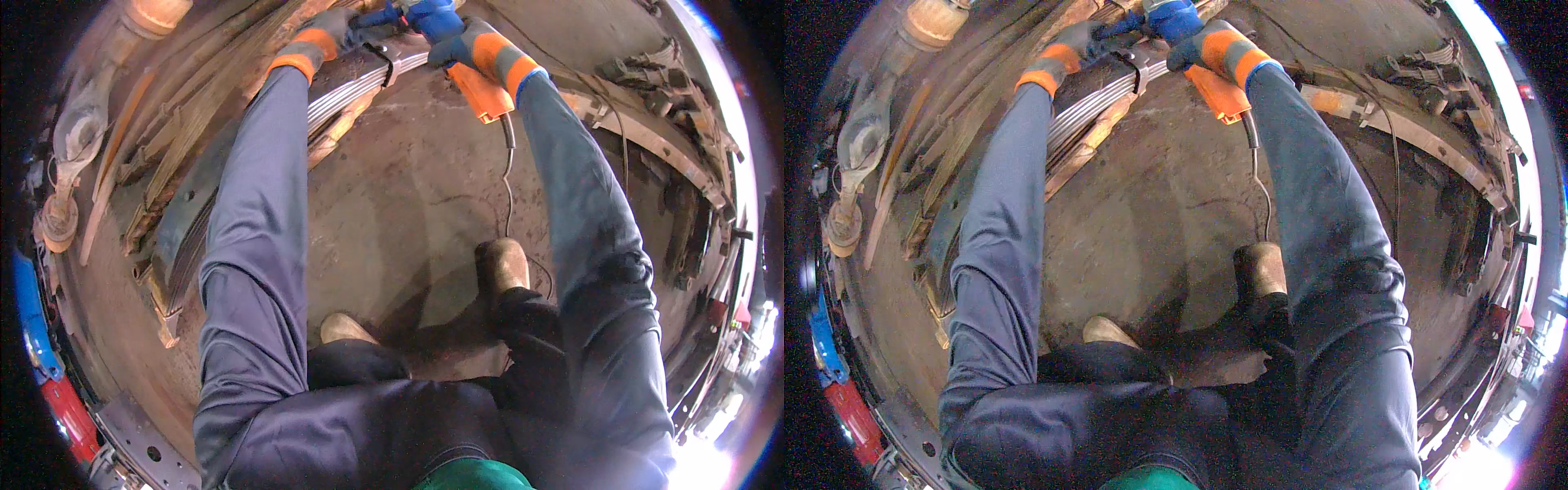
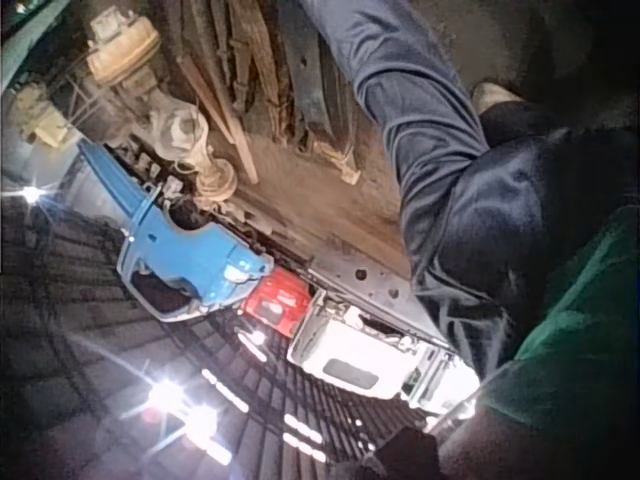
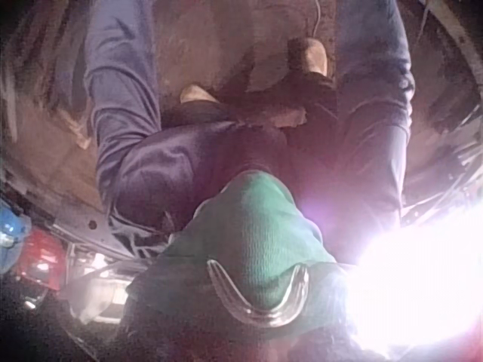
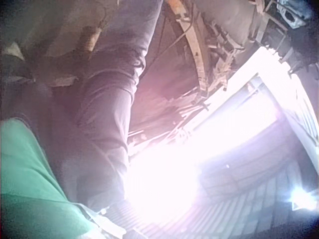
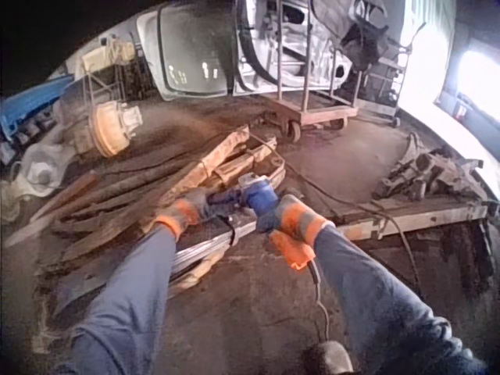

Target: The person uses an angle grinder to smooth or cut metal rods lying on the floor. They reposition the rods and continue grinding along their length while kneeling.

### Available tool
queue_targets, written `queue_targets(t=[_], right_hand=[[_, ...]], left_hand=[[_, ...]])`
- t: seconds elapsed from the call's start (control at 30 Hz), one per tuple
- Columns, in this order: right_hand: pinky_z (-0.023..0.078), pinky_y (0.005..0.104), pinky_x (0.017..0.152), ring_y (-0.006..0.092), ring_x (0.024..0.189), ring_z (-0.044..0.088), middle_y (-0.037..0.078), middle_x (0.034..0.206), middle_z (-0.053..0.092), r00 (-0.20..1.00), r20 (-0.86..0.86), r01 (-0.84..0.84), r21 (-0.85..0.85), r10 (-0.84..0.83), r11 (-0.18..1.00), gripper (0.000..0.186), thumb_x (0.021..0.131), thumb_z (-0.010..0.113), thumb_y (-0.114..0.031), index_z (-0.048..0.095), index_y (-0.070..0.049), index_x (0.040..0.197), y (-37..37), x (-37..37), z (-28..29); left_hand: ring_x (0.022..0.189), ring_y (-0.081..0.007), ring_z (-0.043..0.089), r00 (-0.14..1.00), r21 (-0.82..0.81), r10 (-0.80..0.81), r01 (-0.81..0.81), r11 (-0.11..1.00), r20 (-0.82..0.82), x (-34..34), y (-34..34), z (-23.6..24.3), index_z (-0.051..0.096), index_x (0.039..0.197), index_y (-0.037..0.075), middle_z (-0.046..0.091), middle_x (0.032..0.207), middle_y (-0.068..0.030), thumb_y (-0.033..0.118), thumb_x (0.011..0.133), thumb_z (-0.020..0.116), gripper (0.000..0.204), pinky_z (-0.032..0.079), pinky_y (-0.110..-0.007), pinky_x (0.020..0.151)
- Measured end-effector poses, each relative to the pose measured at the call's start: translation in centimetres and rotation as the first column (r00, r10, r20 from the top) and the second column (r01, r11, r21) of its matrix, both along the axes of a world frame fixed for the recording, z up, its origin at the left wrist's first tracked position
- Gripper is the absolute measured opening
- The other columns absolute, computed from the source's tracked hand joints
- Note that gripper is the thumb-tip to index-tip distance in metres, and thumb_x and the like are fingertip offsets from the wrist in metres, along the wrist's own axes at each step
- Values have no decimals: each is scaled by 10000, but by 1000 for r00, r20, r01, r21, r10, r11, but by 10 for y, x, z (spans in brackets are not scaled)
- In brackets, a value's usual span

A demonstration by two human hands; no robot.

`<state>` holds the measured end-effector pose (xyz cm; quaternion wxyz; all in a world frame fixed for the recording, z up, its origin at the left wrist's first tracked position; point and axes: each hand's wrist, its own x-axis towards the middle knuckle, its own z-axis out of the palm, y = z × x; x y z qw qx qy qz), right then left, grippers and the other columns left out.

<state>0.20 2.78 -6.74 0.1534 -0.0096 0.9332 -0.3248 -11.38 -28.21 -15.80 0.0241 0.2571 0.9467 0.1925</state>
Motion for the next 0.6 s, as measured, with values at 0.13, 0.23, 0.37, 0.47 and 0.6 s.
queue_targets(t=[0.13,0.23,0.37,0.47,0.6], right_hand=[[556,392,771,248,823,669,127,957,730,999,37,15,-14,-14,1000,570,562,882,-448,761,-40,941,6,12,9],[554,389,777,253,820,671,131,933,733,1000,10,-29,-9,29,1000,545,577,872,-458,764,-54,926,-19,9,18],[554,393,775,254,805,674,138,901,738,997,-17,-73,157,76,985,538,589,854,-495,769,-79,920,-7,-5,11],[554,396,763,256,788,676,143,885,739,988,-61,-128,199,143,972,561,580,848,-522,770,-87,925,-17,-15,3],[550,397,747,263,765,674,154,877,744,995,-100,18,212,3,977,622,571,853,-540,765,-38,927,44,-38,-41]], left_hand=[[910,-339,700,998,-37,9,-11,999,-63,7,19,0,732,1084,94,749,1029,-177,547,921,612,496,515,-429,831],[957,-382,696,986,-76,96,-108,991,-140,-14,-27,-18,734,1091,105,738,1058,-198,594,929,567,542,507,-453,854],[966,-405,695,985,-79,40,-54,995,-166,7,19,0,733,1101,101,730,1072,-216,529,917,598,485,516,-467,844],[989,-417,698,984,-128,120,-137,982,-134,10,3,-7,735,1106,91,719,1088,-239,369,897,649,358,533,-484,844],[1049,-416,688,984,-97,147,-156,983,-99,37,75,33,743,1113,107,713,1121,-235,388,889,654,370,540,-487,875]])
